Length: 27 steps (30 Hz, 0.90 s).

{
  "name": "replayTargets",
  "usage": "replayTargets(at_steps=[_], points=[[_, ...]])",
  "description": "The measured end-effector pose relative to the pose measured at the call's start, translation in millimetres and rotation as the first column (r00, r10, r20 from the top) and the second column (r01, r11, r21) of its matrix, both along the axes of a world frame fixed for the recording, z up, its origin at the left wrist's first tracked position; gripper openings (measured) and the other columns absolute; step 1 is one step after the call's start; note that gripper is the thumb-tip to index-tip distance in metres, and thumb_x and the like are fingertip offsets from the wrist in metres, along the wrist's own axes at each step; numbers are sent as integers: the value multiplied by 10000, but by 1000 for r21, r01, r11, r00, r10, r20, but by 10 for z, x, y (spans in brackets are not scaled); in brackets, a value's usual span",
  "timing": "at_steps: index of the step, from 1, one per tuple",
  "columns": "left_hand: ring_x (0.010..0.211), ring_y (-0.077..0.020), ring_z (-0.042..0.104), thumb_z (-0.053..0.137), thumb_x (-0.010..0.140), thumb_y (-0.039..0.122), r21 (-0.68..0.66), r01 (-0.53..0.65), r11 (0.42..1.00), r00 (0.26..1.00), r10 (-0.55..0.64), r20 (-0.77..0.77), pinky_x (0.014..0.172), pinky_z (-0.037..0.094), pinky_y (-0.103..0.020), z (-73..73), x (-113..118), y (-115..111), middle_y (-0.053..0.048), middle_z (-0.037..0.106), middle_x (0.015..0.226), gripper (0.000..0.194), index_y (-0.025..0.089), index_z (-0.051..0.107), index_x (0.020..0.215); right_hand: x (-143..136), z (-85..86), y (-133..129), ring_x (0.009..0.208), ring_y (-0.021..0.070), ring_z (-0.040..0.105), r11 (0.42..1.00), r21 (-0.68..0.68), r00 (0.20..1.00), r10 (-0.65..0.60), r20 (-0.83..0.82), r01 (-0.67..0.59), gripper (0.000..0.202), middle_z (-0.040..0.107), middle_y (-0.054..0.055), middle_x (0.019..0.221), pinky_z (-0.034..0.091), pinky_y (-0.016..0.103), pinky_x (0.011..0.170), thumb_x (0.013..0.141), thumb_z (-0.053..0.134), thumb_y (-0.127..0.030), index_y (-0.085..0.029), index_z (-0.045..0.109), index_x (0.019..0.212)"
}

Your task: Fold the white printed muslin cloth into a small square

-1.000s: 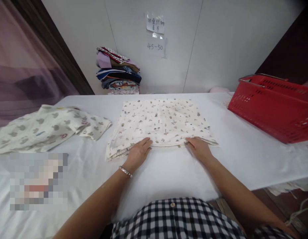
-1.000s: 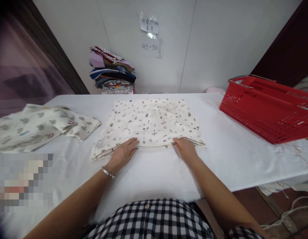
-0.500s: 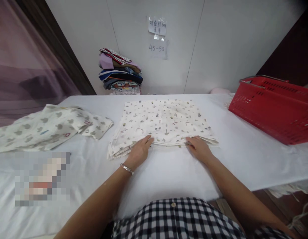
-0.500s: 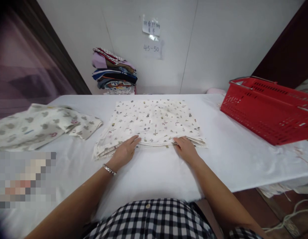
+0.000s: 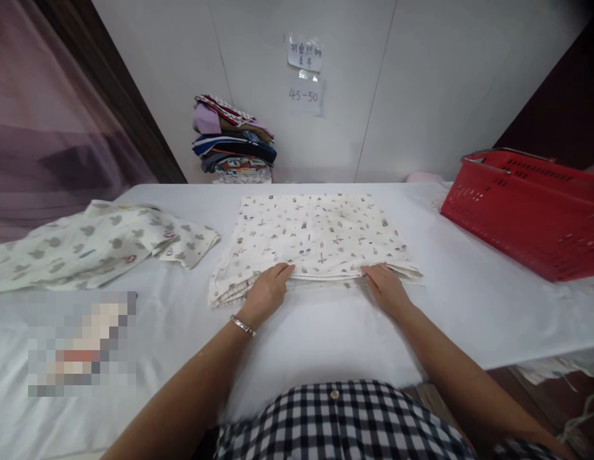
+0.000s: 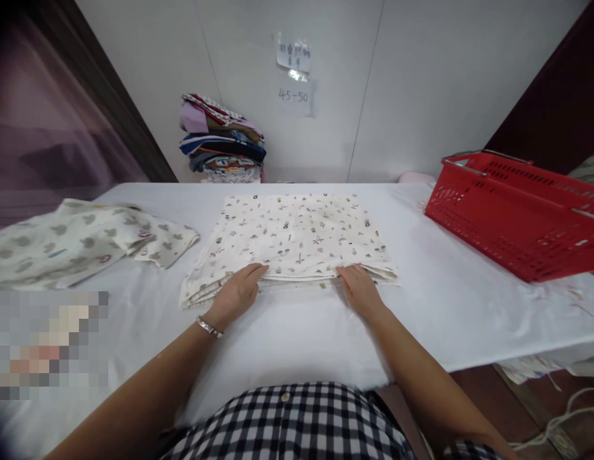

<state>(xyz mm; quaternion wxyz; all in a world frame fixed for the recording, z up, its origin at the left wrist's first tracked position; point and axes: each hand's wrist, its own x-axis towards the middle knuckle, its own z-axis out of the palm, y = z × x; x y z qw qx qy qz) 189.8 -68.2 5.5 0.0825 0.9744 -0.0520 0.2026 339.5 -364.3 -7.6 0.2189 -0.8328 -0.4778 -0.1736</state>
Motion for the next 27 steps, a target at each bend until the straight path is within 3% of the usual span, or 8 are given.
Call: replayTargets(at_steps=[5, 10, 15, 21, 27], points=[[938, -208, 574, 347, 739, -9, 5, 38, 999, 997, -37, -72, 804, 514, -371, 41, -22, -35, -110, 589, 1077, 499, 158, 550, 1163, -22, 28, -28, 880, 237, 550, 1000, -12, 1000, 13, -28, -13, 320, 641, 100, 921, 443, 400, 803, 903, 320, -151, -174, 569, 1103], [1015, -217, 542, 359, 699, -34, -8, 40, 999, 997, -41, -66, 841, 499, -359, 3, -14, -24, -122, 541, 1165, 555, 146, 520, 1199, -20, 34, -22, 886, 237, 538, 1000, -25, 999, 13, -38, -14, 310, 638, 101, 934, 438, 384, 796, 896, 324, -125, -160, 562, 1091], [1069, -239, 520, 391, 693, -27, -14, 7, 1000, 997, -8, -71, 890, 481, -378, -34, 8, -25, -138, 511, 1212, 569, 129, 489, 1231, -46, 70, 4, 878, 234, 524, 997, -53, 995, 44, -88, -49, 252, 626, 90, 945, 423, 379, 801, 897, 412, -218, -162, 536, 1109], [1088, -255, 536, 426, 780, 68, -5, -44, 999, 995, 43, -87, 841, 504, -392, -16, 5, -31, -127, 461, 1314, 525, 166, 424, 1295, -70, 98, 1, 911, 249, 517, 996, -72, 993, 50, -110, -58, 330, 614, 95, 965, 401, 405, 837, 820, 476, -197, -169, 516, 1147], [1053, -231, 573, 377, 909, 228, -4, -55, 998, 998, 55, -35, 839, 508, -368, -7, 30, -41, -115, 542, 1239, 351, 173, 486, 1238, -61, 69, -2, 944, 253, 512, 993, -100, 993, 54, -102, -64, 439, 604, 103, 994, 393, 417, 862, 757, 457, -132, -160, 500, 1193]])
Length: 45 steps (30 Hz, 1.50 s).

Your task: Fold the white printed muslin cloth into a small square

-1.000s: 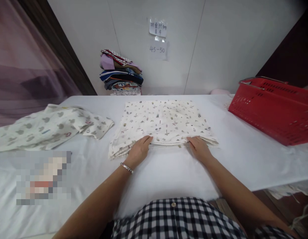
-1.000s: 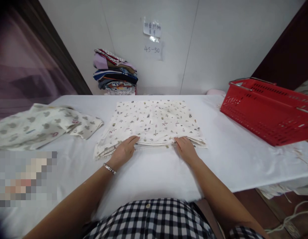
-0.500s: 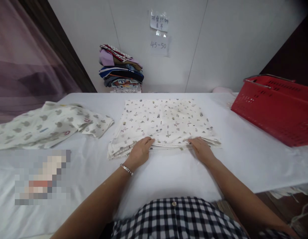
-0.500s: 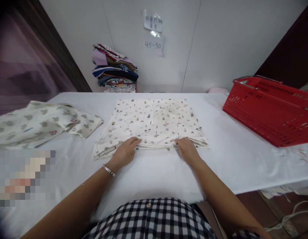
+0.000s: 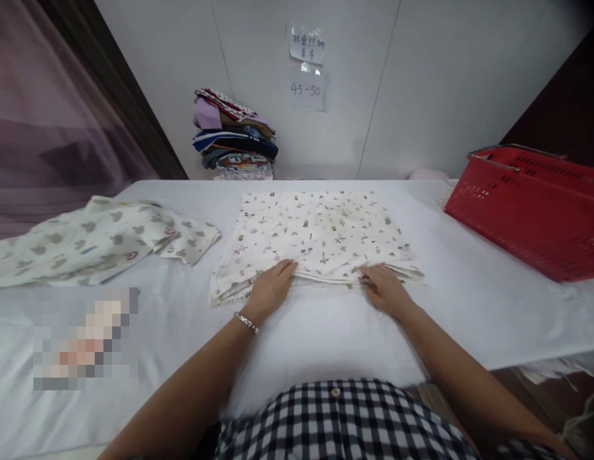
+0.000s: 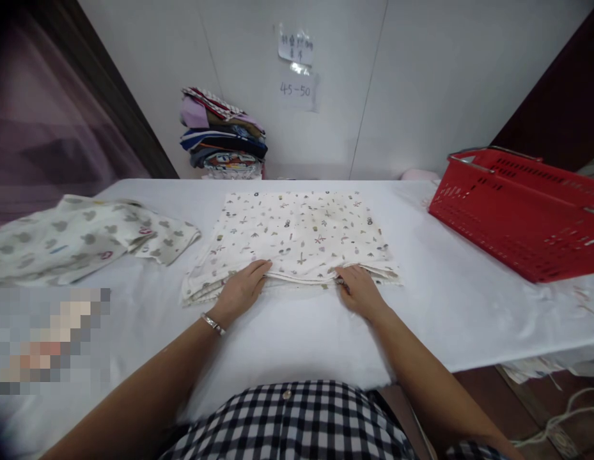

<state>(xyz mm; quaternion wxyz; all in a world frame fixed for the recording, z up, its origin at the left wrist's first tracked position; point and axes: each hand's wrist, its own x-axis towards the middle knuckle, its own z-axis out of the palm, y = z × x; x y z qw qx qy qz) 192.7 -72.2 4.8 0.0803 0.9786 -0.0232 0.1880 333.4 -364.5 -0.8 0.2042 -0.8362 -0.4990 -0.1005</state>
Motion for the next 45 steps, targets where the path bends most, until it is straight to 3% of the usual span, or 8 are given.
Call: replayTargets(at_steps=[8, 14, 17, 23, 29, 35, 41, 45], points=[[1187, -230, 493, 403, 871, 161, -25, -16, 1000, 1000, 15, -19, 861, 511, -353, -7, 9, -7, -106, 426, 1377, 444, 197, 401, 1313, -16, 0, 12, 939, 239, 527, 999, 29, 999, 40, 5, -40, 482, 605, 101, 1009, 401, 401, 843, 769, 442, -126, -169, 454, 1249], [1170, -238, 505, 352, 818, 47, -40, 118, 992, 993, -117, 16, 873, 504, -384, -27, 10, -80, -142, 363, 1413, 555, 195, 348, 1352, -41, 2, 72, 831, 216, 536, 996, 70, 997, 50, -51, -46, 147, 605, 80, 858, 407, 357, 772, 812, 482, -184, -171, 538, 947], [1172, -234, 503, 330, 835, 56, -72, 150, 986, 988, -146, 55, 865, 507, -392, -18, 17, -111, -147, 368, 1402, 519, 205, 366, 1331, -45, 0, 86, 814, 209, 535, 997, 47, 998, 60, -35, -58, 79, 605, 73, 834, 401, 348, 761, 851, 470, -201, -178, 545, 857], [1062, -184, 540, 363, 861, 104, -144, 143, 979, 979, -119, 168, 878, 492, -333, -19, 16, -102, -122, 512, 1189, 301, 175, 530, 1102, -42, -13, 99, 968, 221, 526, 995, 19, 995, 101, 16, -101, 194, 607, 89, 1051, 400, 365, 825, 884, 493, -261, -201, 586, 1043], [904, -158, 559, 357, 889, 148, -104, 107, 989, 991, -97, 93, 782, 487, -282, 10, 30, -118, -76, 551, 1044, 231, 173, 564, 989, -21, -40, 143, 925, 225, 531, 997, -23, 997, 79, -7, -79, 219, 612, 91, 1008, 415, 368, 783, 920, 434, -267, -206, 625, 1010], [834, -153, 563, 389, 908, 221, -65, 82, 995, 997, -82, -5, 721, 471, -272, 67, 34, -142, -62, 560, 1011, 216, 177, 600, 927, -47, -12, 105, 881, 210, 539, 992, 102, 997, 76, 3, -76, 237, 621, 90, 937, 429, 360, 779, 932, 400, -245, -194, 631, 954], [844, -178, 549, 417, 905, 223, 91, 83, 992, 989, -93, 112, 730, 439, -314, 75, -39, -141, -62, 614, 946, 220, 178, 632, 882, -104, 19, 60, 849, 203, 525, 990, 121, 988, 50, 147, -68, 192, 618, 90, 904, 417, 346, 760, 906, 442, -200, -178, 633, 915], [947, -205, 550, 498, 862, 172, 182, 80, 980, 961, -124, 246, 779, 419, -355, 79, -81, -155, -58, 635, 1026, 155, 199, 647, 827, -123, 22, 56, 926, 214, 526, 979, 200, 967, -14, 256, -39, 159, 618, 89, 943, 399, 358, 799, 884, 484, -172, -189, 642, 896]])
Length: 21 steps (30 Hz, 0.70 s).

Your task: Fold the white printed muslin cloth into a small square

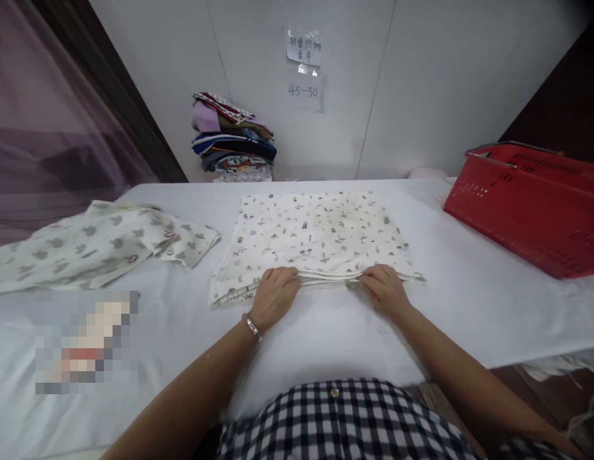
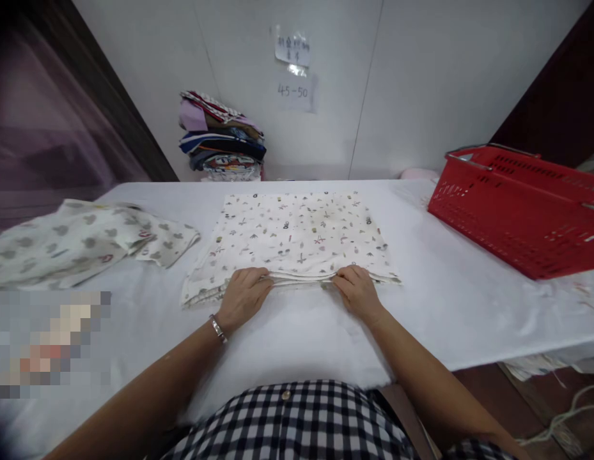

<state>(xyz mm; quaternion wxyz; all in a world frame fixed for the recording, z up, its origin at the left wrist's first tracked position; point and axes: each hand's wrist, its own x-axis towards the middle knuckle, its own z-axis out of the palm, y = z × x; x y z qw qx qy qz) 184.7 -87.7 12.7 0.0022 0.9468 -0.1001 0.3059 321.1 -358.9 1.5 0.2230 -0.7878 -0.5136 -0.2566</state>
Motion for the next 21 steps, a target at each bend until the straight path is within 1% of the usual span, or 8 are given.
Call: replayTargets(at_steps=[2, 5, 8, 13, 16, 19, 21], points=[[1027, -217, 536, 525, 844, 158, 4, 17, 1000, 999, -17, 41, 844, 407, -382, 10, -5, -8, -48, 631, 1088, 142, 208, 649, 797, -6, 4, 2, 1041, 236, 503, 1000, 26, 999, -6, 40, 5, 142, 609, 93, 1056, 381, 379, 850, 871, 503, -146, -192, 636, 879], [1137, -221, 495, 523, 844, 151, -22, 51, 998, 998, -50, 35, 957, 371, -410, 22, 3, -10, -42, 613, 1158, 148, 206, 645, 781, -5, 10, 5, 1154, 249, 456, 999, 0, 999, 35, 35, -35, 145, 579, 91, 1184, 365, 398, 892, 868, 494, -111, -188, 617, 870], [1198, -216, 461, 488, 860, 146, -43, 97, 994, 995, -98, -22, 1023, 336, -423, 15, 16, 0, -37, 606, 1184, 170, 192, 632, 783, 9, 2, 4, 1151, 238, 466, 996, -27, 997, 83, 2, -83, 149, 595, 92, 1173, 371, 402, 891, 874, 476, -102, -184, 600, 892], [1232, -217, 435, 428, 890, 173, -65, 169, 983, 969, -178, -173, 1069, 296, -463, 0, 29, 12, -44, 600, 1193, 192, 175, 602, 811, 24, -23, -4, 1126, 226, 485, 988, -74, 990, 134, -50, -137, 158, 607, 86, 1155, 375, 411, 886, 888, 454, -109, -187, 590, 906], [1240, -224, 429, 422, 889, 168, -88, 147, 985, 973, -160, -165, 1077, 278, -479, 17, 32, 4, -59, 595, 1197, 180, 169, 597, 847, 25, -28, -8, 1119, 223, 491, 990, -55, 990, 128, -67, -132, 156, 607, 91, 1153, 378, 413, 887, 888, 453, -113, -187, 588, 913], [1200, -225, 469, 431, 886, 165, -112, 121, 986, 980, -136, -145, 1061, 294, -485, 28, 36, -8, -62, 618, 1154, 161, 171, 591, 869, 34, -37, -8, 1081, 220, 513, 988, -60, 987, 138, -85, -144, 160, 622, 90, 1114, 393, 411, 869, 893, 448, -119, -189, 590, 912], [1150, -209, 512, 435, 887, 169, -136, 118, 984, 981, -137, -134, 1053, 309, -469, 20, 40, -9, -61, 639, 1106, 147, 170, 581, 877, 44, -52, -8, 1051, 221, 529, 989, -47, 986, 136, -93, -140, 160, 622, 99, 1104, 409, 412, 854, 896, 447, -132, -186, 593, 935]])
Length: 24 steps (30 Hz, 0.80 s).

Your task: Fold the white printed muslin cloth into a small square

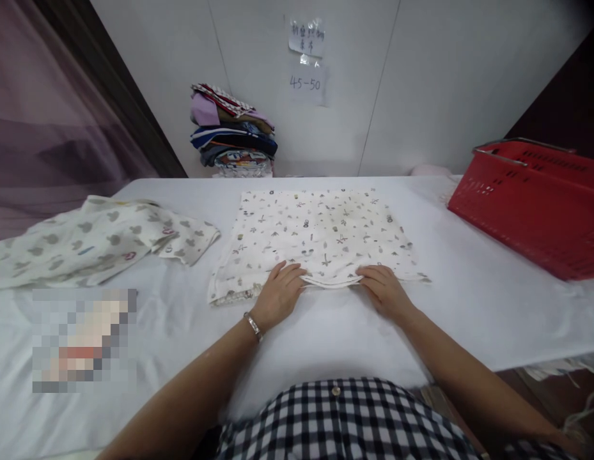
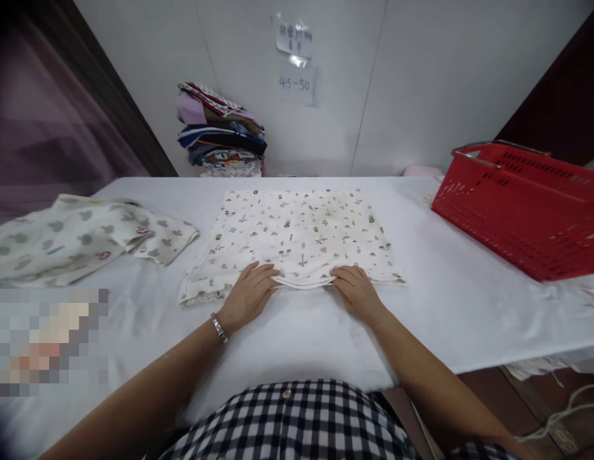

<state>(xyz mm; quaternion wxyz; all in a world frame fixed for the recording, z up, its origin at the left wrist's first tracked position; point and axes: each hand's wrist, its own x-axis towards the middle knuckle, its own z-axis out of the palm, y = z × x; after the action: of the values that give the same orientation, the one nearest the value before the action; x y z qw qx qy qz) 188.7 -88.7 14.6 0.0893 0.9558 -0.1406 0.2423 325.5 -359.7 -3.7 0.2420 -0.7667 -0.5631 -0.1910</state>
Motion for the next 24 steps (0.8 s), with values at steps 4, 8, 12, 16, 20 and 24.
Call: replayTargets(at_steps=[4, 8, 12, 16, 20, 24], points=[[994, -159, 596, 420, 903, 173, -45, 0, 999, 1000, 1, 15, 1049, 320, -438, -45, 12, 16, -47, 668, 1011, 134, 168, 551, 878, 16, -48, -4, 968, 215, 563, 1000, -25, 1000, -10, -19, 10, 180, 621, 109, 1084, 454, 397, 803, 914, 432, -164, -187, 597, 981], [887, -161, 624, 409, 908, 171, -24, -9, 1000, 1000, 9, 1, 922, 433, -393, -86, 21, 33, -53, 674, 939, 132, 162, 540, 920, 16, -76, -6, 962, 220, 567, 999, -42, 999, -9, -51, 7, 183, 618, 106, 1079, 481, 389, 788, 920, 430, -185, -193, 595, 999], [806, -178, 628, 416, 909, 191, 8, -32, 999, 999, 32, 18, 752, 489, -332, -107, 21, 34, -54, 673, 836, 141, 149, 536, 970, 3, -60, -3, 962, 220, 565, 999, -52, 996, -13, -83, 8, 164, 615, 99, 1069, 482, 384, 788, 920, 430, -185, -199, 580, 983], [765, -175, 624, 393, 921, 211, 42, -62, 997, 998, 62, -4, 740, 492, -329, -118, 19, 27, -46, 671, 803, 168, 159, 545, 969, -15, -19, 7, 891, 213, 575, 997, -70, 990, -32, -140, 22, 163, 630, 91, 970, 479, 368, 743, 931, 393, -179, -195, 543, 990], [898, -191, 615, 418, 910, 212, 64, -64, 996, 998, 66, -20, 801, 491, -343, -114, 4, 14, -74, 674, 968, 171, 156, 562, 983, -31, 25, 11, 837, 210, 571, 994, -105, 981, -57, -187, 37, 135, 628, 86, 906, 471, 365, 727, 930, 420, -243, -190, 534, 980], [1123, -219, 527, 419, 897, 182, 69, -43, 997, 999, 42, 20, 908, 452, -392, -71, -13, 0, -102, 577, 1231, 180, 164, 592, 850, -45, 43, 11, 948, 236, 557, 995, -96, 986, -34, -162, 18, 234, 618, 107, 1032, 460, 400, 803, 888, 517, -338, -189, 530, 1068]])
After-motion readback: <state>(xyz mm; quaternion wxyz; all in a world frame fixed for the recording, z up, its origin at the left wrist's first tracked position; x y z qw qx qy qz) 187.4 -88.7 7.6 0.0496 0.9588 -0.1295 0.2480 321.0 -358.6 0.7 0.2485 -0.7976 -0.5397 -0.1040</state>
